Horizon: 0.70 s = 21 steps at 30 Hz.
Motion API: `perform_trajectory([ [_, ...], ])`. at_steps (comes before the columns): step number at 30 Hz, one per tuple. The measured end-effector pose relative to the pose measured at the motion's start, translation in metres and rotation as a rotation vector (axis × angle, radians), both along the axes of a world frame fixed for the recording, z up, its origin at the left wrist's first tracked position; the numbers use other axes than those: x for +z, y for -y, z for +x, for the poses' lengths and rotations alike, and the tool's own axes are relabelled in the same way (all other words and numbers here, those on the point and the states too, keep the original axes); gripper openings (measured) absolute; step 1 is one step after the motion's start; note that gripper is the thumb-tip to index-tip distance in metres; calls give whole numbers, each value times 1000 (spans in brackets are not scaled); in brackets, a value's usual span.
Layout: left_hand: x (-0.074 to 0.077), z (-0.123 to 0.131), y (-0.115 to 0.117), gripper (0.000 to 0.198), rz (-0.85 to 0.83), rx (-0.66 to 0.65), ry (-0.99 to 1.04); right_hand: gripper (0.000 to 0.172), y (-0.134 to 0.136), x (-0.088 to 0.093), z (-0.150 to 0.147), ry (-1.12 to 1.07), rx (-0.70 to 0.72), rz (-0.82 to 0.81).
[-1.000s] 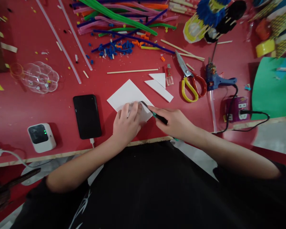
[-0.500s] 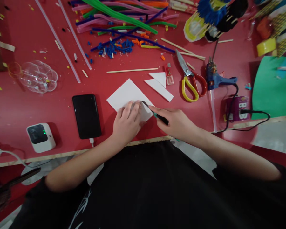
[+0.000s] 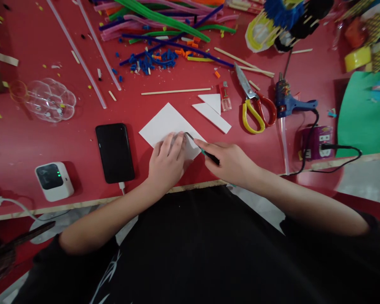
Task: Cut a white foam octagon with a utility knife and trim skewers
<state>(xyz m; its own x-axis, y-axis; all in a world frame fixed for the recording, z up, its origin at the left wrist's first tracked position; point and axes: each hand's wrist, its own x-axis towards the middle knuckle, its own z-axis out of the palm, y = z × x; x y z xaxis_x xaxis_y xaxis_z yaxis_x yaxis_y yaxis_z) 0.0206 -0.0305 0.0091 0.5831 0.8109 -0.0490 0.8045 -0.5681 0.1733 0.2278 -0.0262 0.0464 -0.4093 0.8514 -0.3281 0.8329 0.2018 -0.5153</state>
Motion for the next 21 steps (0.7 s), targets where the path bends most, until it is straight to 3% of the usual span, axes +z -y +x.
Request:
perform_trajectory([
  [11,-6,-3,-1,56,46,-12,72,55,-1,2,-5,129,72,20],
  [21,-9,-4,-1,59,58,-21,96,57,-20,14,-11,199,139,-51],
])
